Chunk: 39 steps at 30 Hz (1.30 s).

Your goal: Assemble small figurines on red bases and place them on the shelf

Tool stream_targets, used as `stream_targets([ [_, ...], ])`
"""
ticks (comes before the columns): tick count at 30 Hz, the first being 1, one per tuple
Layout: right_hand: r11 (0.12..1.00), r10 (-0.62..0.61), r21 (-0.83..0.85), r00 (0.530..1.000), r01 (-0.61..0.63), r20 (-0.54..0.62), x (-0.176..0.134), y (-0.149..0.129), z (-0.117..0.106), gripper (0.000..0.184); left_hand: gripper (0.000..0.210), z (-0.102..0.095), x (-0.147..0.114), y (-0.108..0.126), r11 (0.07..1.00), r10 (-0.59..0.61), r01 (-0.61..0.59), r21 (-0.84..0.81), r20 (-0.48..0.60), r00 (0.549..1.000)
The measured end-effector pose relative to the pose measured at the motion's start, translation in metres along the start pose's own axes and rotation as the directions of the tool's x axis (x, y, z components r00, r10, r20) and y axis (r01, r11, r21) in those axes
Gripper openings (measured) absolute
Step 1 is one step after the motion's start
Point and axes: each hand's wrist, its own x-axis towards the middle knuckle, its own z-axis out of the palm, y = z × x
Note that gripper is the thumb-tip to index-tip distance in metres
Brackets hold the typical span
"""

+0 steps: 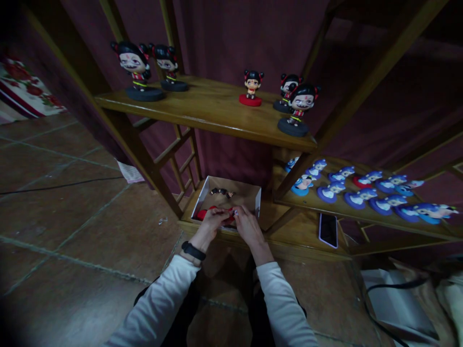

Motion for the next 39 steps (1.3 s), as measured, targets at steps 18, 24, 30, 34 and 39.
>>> stream_targets([
  [18, 0.542, 0.377, 0.822, 0.925, -0.174, -0.054, -0.042, -0.007, 0.018, 0.041, 0.007, -0.005, -0.042, -0.009, 0.946, -0.231, 0.224, -0.234, -0.002, 0.973],
  [24, 0.234, 0.415, 0.945, 0.902, -0.23, 0.117, -0.081, -0.027, 0.013, 0.049, 0.024, 0.001, -0.09, -0.024, 0.998, -0.007, 0.005, -0.059, -0.035, 0.999],
  [30, 0.131, 0.388, 0.971, 0.911, -0.202, 0.138, -0.113, -0.036, 0.007, 0.047, 0.024, -0.001, -0.116, -0.024, 0.963, 0.158, -0.172, 0.209, 0.081, 0.984],
  [34, 0.113, 0.362, 0.978, 0.924, -0.173, 0.122, -0.127, -0.038, 0.005, 0.04, 0.014, 0.007, -0.139, -0.009, 0.769, 0.282, -0.339, 0.542, 0.189, 0.941],
  [39, 0.122, 0.402, 0.987, 0.914, -0.105, 0.047, -0.144, -0.037, 0.001, 0.038, 0.021, 0.027, -0.177, 0.002, 0.148, 0.3, -0.383, 0.912, 0.327, 0.896],
])
